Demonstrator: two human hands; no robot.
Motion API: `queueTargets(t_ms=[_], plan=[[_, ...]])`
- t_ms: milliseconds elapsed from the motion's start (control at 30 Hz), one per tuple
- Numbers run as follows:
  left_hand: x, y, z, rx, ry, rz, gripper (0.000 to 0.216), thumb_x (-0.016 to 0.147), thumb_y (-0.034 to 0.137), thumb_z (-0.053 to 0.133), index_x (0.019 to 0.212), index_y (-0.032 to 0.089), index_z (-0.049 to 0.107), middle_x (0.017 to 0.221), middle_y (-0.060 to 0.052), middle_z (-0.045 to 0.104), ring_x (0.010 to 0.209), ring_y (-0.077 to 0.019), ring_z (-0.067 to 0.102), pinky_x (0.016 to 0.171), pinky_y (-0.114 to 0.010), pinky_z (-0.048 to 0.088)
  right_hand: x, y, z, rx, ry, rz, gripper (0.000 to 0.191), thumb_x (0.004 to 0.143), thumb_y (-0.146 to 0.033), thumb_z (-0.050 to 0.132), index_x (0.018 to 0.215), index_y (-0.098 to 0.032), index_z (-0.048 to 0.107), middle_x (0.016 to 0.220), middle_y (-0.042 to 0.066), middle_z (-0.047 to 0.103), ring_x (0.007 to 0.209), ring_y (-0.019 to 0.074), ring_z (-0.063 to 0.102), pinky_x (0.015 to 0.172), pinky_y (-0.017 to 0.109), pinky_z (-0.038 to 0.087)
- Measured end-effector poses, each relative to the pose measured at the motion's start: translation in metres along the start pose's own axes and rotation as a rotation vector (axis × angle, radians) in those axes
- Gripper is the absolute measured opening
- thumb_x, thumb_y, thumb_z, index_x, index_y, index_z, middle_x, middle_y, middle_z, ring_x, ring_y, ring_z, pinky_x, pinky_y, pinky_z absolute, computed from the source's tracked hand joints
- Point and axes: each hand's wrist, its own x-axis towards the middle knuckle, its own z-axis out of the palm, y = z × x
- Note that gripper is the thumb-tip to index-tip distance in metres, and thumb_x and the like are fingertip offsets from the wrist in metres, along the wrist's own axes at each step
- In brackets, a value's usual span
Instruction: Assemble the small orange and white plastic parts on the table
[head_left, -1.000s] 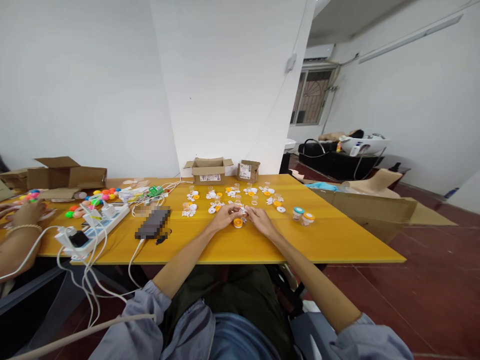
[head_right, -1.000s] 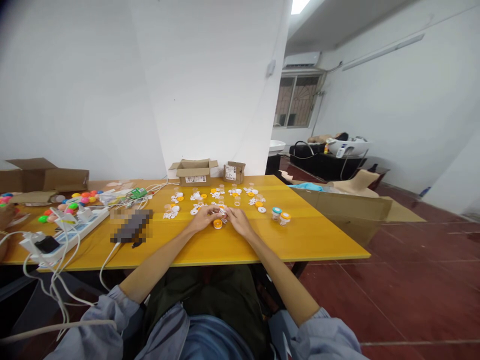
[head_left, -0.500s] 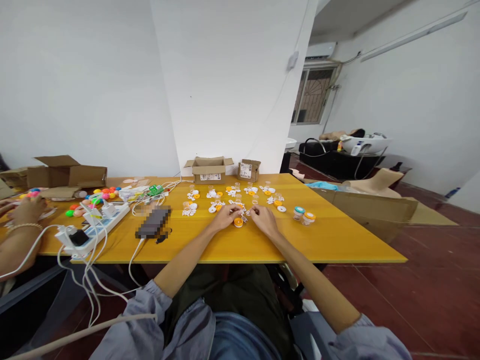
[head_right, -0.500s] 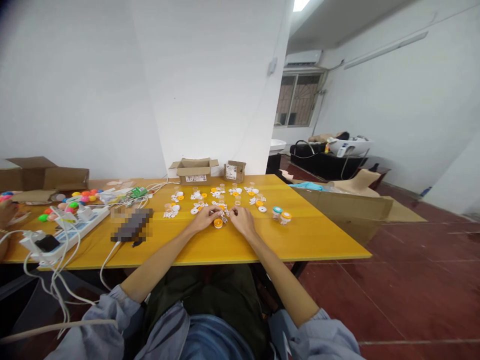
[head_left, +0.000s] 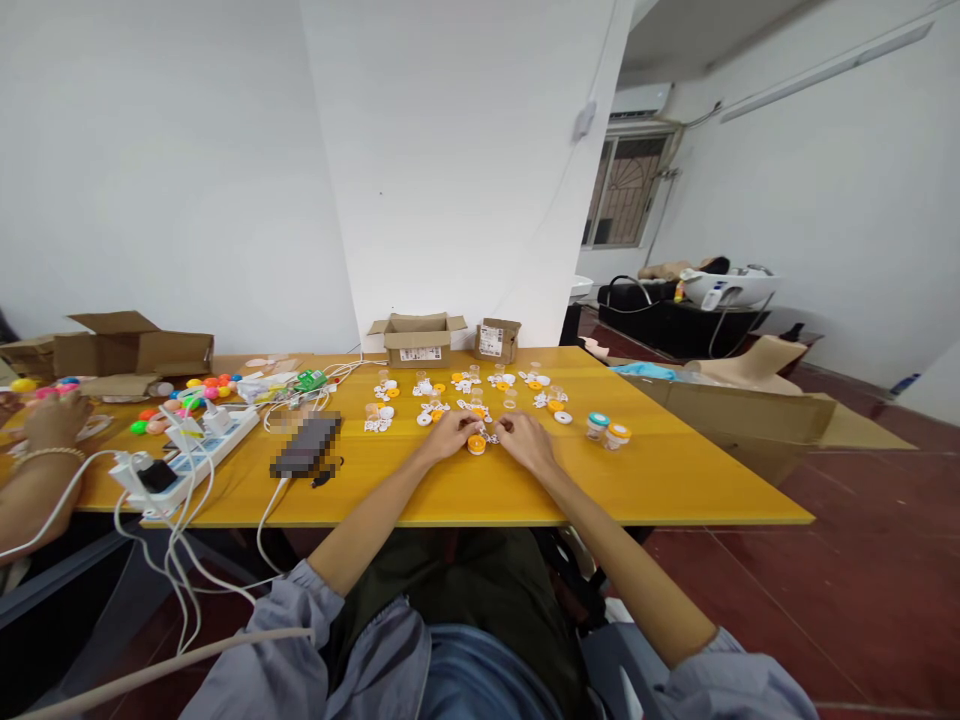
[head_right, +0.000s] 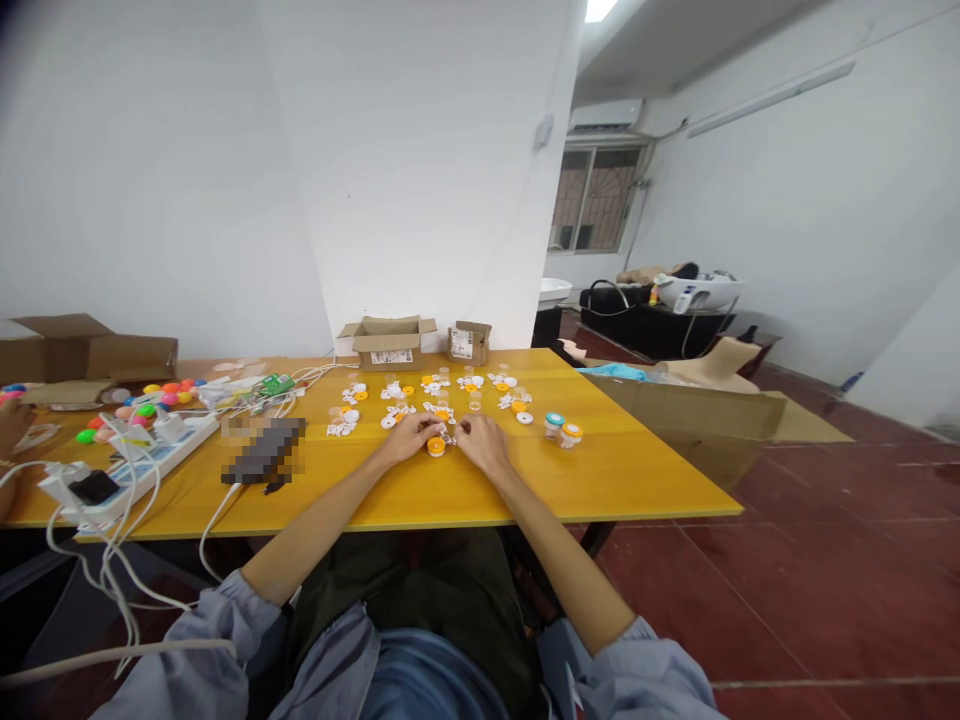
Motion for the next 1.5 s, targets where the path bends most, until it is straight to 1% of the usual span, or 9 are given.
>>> queueTargets(t_ms=[133, 233, 333, 433, 633, 833, 1067, 1367, 1500], plan=[[0.001, -0.001, 0.000, -0.008, -0.002, 0.006, 0.019, 0.084, 0.035, 0.066, 0.085, 0.020, 0.077, 0.078, -0.003, 0.075, 0.080, -0.0208, 0.067, 0.080, -0.032, 0.054, 0.000, -0.004, -0.003, 0.028, 0.013, -0.038, 0.011, 0.081, -0.028, 0.061, 0.072, -0.024, 0.068, 0.085, 0.006, 0.071, 0.073, 0.0205, 0.062, 0.059, 0.028, 0.039], [0.001, 0.001, 0.000, -0.006, -0.004, 0.007, 0.021, 0.083, 0.038, 0.068, 0.085, 0.020, 0.077, 0.077, -0.003, 0.075, 0.079, -0.0208, 0.068, 0.079, -0.032, 0.054, -0.001, -0.009, -0.004, 0.104, -0.031, -0.089, 0.008, 0.079, -0.024, 0.061, 0.079, -0.024, 0.068, 0.090, 0.004, 0.070, 0.081, 0.0204, 0.063, 0.071, 0.029, 0.046], [0.000, 0.003, -0.001, -0.011, -0.019, 0.004, 0.022, 0.084, 0.038, 0.067, 0.086, 0.019, 0.077, 0.077, -0.003, 0.075, 0.079, -0.0207, 0.068, 0.080, -0.032, 0.054, -0.002, -0.013, -0.005, 0.180, -0.081, -0.159, 0.009, 0.079, -0.024, 0.060, 0.082, -0.023, 0.068, 0.091, 0.004, 0.070, 0.088, 0.0210, 0.063, 0.079, 0.032, 0.049], [0.000, 0.004, -0.001, -0.018, -0.021, 0.005, 0.021, 0.084, 0.038, 0.067, 0.085, 0.019, 0.077, 0.076, -0.003, 0.075, 0.078, -0.0205, 0.068, 0.079, -0.032, 0.054, -0.003, -0.014, -0.005, 0.233, -0.112, -0.190, 0.011, 0.079, -0.022, 0.058, 0.084, -0.023, 0.068, 0.092, 0.005, 0.070, 0.087, 0.0207, 0.063, 0.079, 0.033, 0.051], [0.001, 0.001, 0.000, -0.018, 0.013, -0.004, 0.018, 0.084, 0.036, 0.066, 0.083, 0.019, 0.075, 0.076, -0.002, 0.074, 0.075, -0.0194, 0.066, 0.076, -0.031, 0.053, -0.003, -0.013, -0.003, 0.258, -0.145, -0.191, 0.018, 0.075, -0.017, 0.056, 0.086, -0.023, 0.068, 0.091, 0.003, 0.069, 0.085, 0.0201, 0.063, 0.076, 0.032, 0.051], [0.001, -0.002, -0.001, -0.025, 0.063, -0.016, 0.017, 0.086, 0.033, 0.062, 0.077, 0.019, 0.067, 0.076, -0.001, 0.071, 0.074, -0.0178, 0.064, 0.076, -0.029, 0.051, -0.003, -0.014, -0.001, 0.264, -0.185, -0.268, 0.025, 0.071, -0.014, 0.057, 0.090, -0.023, 0.068, 0.097, 0.003, 0.071, 0.094, 0.0214, 0.064, 0.086, 0.034, 0.050], [-0.001, 0.004, -0.003, 0.067, 0.147, 0.002, 0.020, 0.088, 0.030, 0.056, 0.072, 0.019, 0.061, 0.073, 0.000, 0.065, 0.073, -0.0164, 0.058, 0.075, -0.028, 0.046, -0.005, -0.019, -0.005, 0.203, -0.250, -0.335, 0.018, 0.072, -0.012, 0.057, 0.081, -0.023, 0.069, 0.095, 0.004, 0.071, 0.092, 0.0219, 0.063, 0.088, 0.035, 0.049], [-0.002, 0.010, -0.003, 0.109, 0.112, 0.024, 0.021, 0.087, 0.029, 0.056, 0.068, 0.019, 0.055, 0.067, 0.002, 0.059, 0.067, -0.0151, 0.053, 0.068, -0.027, 0.042, -0.003, -0.015, -0.007, 0.157, -0.224, -0.301, 0.017, 0.083, -0.015, 0.057, 0.079, -0.024, 0.071, 0.087, 0.004, 0.071, 0.088, 0.0214, 0.064, 0.084, 0.034, 0.050], [-0.003, 0.012, -0.003, 0.155, 0.084, 0.004, 0.021, 0.087, 0.029, 0.052, 0.069, 0.019, 0.055, 0.067, 0.002, 0.059, 0.067, -0.0151, 0.053, 0.067, -0.027, 0.042, -0.003, -0.011, -0.008, 0.080, -0.191, -0.231, 0.018, 0.084, -0.015, 0.059, 0.086, -0.024, 0.074, 0.092, 0.004, 0.073, 0.091, 0.0207, 0.066, 0.086, 0.033, 0.050]])
